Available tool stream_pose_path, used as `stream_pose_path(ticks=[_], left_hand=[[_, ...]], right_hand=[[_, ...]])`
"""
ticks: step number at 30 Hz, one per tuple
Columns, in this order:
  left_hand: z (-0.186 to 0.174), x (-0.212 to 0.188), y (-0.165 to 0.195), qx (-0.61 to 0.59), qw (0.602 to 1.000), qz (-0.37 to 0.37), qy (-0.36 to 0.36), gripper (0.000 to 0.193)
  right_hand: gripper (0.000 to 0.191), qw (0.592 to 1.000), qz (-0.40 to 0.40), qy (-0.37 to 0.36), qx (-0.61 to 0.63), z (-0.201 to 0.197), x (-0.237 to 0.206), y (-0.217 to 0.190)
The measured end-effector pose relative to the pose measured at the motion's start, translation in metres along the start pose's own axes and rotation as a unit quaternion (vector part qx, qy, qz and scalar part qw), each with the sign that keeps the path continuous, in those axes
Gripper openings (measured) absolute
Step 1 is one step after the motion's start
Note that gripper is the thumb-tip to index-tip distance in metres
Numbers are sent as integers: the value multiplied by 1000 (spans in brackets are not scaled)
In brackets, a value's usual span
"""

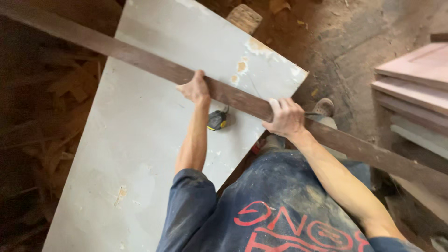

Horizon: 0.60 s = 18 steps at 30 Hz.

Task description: The person uses a circular saw to cut a long white sheet along a guide, then places a larger white sheet on a workbench. They measure and mark the sheet with a tape measure and pencil, then use a wooden straightedge to draw a straight line across the sheet.

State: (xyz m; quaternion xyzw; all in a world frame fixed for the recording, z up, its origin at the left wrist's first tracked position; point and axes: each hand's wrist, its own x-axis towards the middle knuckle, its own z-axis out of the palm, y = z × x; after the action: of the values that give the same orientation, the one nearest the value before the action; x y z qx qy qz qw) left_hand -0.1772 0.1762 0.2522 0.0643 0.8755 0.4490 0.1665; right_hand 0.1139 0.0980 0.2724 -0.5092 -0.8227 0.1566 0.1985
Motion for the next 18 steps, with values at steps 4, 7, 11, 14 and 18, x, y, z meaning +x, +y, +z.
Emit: stream_pose_path(ticks=[4,7,11,14,18], left_hand=[[-6,-25,-6,-21,999,-15,-38,94],[-9,-50,-8,5,997,-35,-62,95],[-17,-73,-13,10,993,-64,-96,96],[-25,-73,-24,1,996,-33,-85,99],[-14,-71,-45,-10,997,-25,-77,92]], right_hand=[[64,1000,1,1,-26,1,-10,-2],[67,1000,-4,-5,-28,2,-10,-2],[67,1000,-26,-8,-7,4,-9,-4],[67,1000,-19,-12,11,7,-15,-9],[58,999,-26,26,23,14,-24,3]])
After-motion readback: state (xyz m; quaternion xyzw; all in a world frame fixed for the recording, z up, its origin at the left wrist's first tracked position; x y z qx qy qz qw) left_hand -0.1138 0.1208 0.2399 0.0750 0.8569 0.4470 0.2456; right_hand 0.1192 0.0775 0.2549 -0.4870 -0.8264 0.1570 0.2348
